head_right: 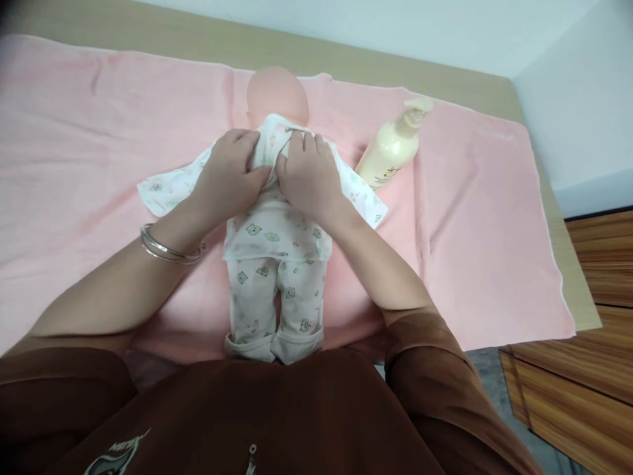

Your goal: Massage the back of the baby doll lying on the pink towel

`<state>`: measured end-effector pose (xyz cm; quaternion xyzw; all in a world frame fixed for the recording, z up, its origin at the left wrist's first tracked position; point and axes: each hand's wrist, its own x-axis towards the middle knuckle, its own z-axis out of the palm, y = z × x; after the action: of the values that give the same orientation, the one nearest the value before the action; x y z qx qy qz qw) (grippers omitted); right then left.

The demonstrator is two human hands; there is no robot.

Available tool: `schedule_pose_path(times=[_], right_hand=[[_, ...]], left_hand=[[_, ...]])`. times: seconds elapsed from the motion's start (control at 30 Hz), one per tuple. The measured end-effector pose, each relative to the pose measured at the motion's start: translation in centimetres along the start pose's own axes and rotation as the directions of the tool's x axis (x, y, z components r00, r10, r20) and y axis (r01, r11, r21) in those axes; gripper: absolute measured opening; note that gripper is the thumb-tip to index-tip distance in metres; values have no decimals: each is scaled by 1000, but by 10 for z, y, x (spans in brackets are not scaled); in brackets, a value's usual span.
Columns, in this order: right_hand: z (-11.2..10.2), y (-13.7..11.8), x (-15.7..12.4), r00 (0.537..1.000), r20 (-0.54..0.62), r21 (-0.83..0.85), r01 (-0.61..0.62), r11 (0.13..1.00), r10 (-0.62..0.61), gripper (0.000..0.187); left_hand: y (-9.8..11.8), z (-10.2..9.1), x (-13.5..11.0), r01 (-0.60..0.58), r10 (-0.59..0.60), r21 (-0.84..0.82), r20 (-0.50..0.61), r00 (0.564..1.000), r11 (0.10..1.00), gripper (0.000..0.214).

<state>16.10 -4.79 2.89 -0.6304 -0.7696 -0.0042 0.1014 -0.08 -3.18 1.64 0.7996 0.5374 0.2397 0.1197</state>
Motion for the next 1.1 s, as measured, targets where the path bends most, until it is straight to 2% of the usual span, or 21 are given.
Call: schedule_pose_path(times=[0.07,0.13,0.27,0.47,0.57,0.87,0.97,1.1], right_hand=[[-3,-10,-11,998,68,-16,-7,1000,8,63],[-6,-18,-19,995,100,-18,0,1000,1,68],[-7,-19,-13,999,24,-3,-24,1000,24,51],[-1,-4,13,986,63,20,-155,988,154,49],[3,0,18,982,57,42,-183,982,181,44],[9,-1,19,978,55,47,-205,978,202,41],[14,3,20,978,55,59,-206,977,203,45],[21,7,22,982,14,119,-187,975,186,54]], left_hand=[[-6,0,7,37,-37,-37,-4,999,999,16],[-12,3,13,50,-51,-56,-21,998,997,15],[-22,13,15,54,-58,-81,-53,997,995,9],[-24,21,15,122,-130,-167,-33,991,978,58],[-24,22,16,143,-150,-160,-27,988,977,66],[-12,21,14,253,-254,-83,-8,967,964,52],[-11,21,14,276,-276,-87,11,961,957,48],[-9,21,14,274,-276,-57,-32,961,960,34]])
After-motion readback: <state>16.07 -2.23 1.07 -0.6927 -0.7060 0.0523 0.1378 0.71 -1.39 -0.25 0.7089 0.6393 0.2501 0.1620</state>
